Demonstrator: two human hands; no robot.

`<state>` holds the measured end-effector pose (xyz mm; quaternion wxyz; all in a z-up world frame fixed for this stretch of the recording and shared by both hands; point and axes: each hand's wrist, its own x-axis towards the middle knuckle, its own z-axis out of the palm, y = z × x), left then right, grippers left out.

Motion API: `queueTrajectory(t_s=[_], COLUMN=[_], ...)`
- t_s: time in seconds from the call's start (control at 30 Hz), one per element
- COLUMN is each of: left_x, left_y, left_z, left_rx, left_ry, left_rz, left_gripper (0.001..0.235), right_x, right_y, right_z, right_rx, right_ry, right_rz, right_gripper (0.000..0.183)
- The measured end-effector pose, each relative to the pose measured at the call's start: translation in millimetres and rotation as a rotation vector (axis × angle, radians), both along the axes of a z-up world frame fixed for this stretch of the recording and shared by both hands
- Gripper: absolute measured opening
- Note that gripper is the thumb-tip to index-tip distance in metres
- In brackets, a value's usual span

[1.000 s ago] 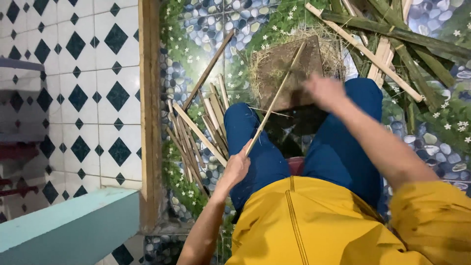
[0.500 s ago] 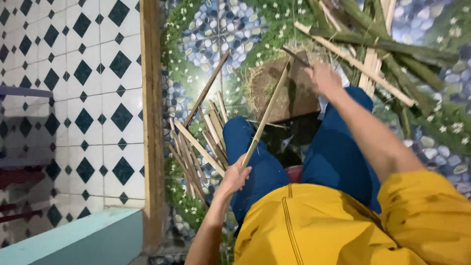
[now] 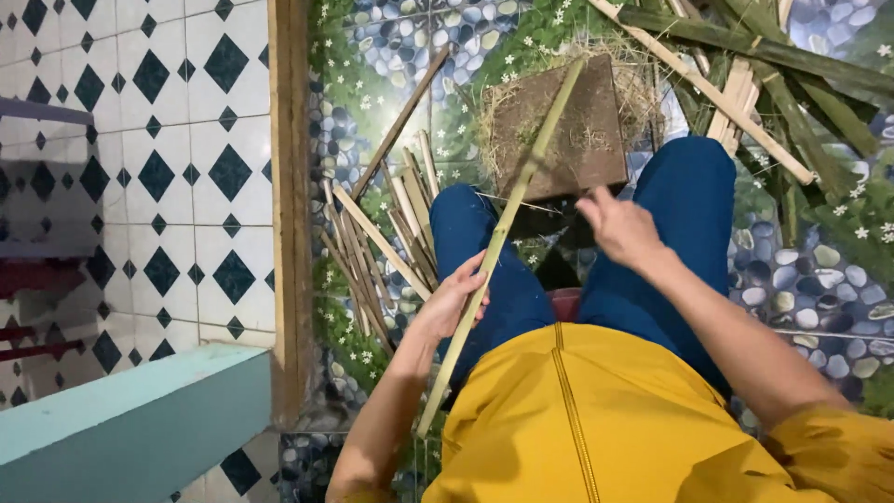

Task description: The person sits on the floor and uses a knife to shave thin strips from a bamboo stick, repeatedly scraping the surface to produce fine shavings. The person holds the bamboo with one hand and scrapes with the other, occasionally adjusting the stick's position.

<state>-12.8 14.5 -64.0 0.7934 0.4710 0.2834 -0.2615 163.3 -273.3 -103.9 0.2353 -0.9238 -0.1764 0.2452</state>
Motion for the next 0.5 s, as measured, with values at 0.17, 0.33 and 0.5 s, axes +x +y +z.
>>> queueTrajectory(t_s=[0.17,0.33,0.5], left_x=[2.7,-11.8,-18.6], left_y=[-7.9,-15.0,-19.0], left_z=[8.1,3.2,1.1], left_rx=[-0.015,0.008,-0.120], left_ry=[-0.007,-0.021,0.017], left_rz=[0.036,0.086,0.168], left_gripper=[0.056,0.056,0.054], right_x=[-36.0,31.1,41.4], right_y=[15.9,15.3,26.9], right_z=[35.4,-12.4,20.6], right_rx=[0.009,-0.083,-0.117], right_ry=[-0.190,-0.199,-0.211], right_rz=[0.310,0.237,0.232], right_gripper=[0.042,0.045,0.047])
